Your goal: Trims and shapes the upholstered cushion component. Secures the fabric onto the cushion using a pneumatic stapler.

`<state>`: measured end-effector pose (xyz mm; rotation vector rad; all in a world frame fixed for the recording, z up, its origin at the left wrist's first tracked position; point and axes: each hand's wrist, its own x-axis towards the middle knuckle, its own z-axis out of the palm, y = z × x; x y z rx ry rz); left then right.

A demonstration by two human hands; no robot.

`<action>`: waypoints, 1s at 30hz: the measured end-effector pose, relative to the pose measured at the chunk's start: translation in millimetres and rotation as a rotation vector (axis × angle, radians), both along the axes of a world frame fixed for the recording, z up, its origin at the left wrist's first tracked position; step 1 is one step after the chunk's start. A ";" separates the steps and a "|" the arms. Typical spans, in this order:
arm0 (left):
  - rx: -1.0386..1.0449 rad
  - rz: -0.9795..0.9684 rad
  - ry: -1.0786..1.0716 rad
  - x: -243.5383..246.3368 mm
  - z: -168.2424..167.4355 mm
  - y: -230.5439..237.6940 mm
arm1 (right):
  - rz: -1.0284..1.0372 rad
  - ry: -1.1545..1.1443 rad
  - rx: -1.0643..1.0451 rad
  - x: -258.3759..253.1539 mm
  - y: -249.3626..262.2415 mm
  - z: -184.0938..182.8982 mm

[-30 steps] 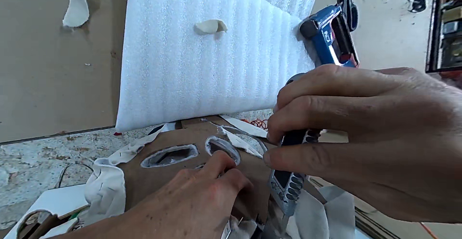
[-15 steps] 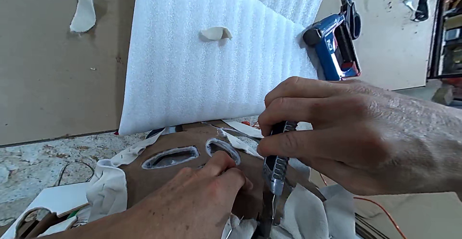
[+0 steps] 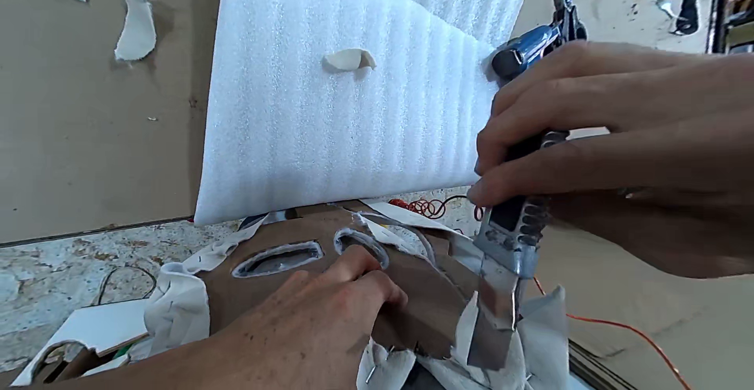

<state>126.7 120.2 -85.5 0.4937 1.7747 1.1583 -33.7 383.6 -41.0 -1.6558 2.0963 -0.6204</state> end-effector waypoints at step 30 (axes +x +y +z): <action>0.063 0.049 0.041 -8.5 -5.9 -1.0 | -0.164 -0.011 -0.030 -22.9 20.4 -2.7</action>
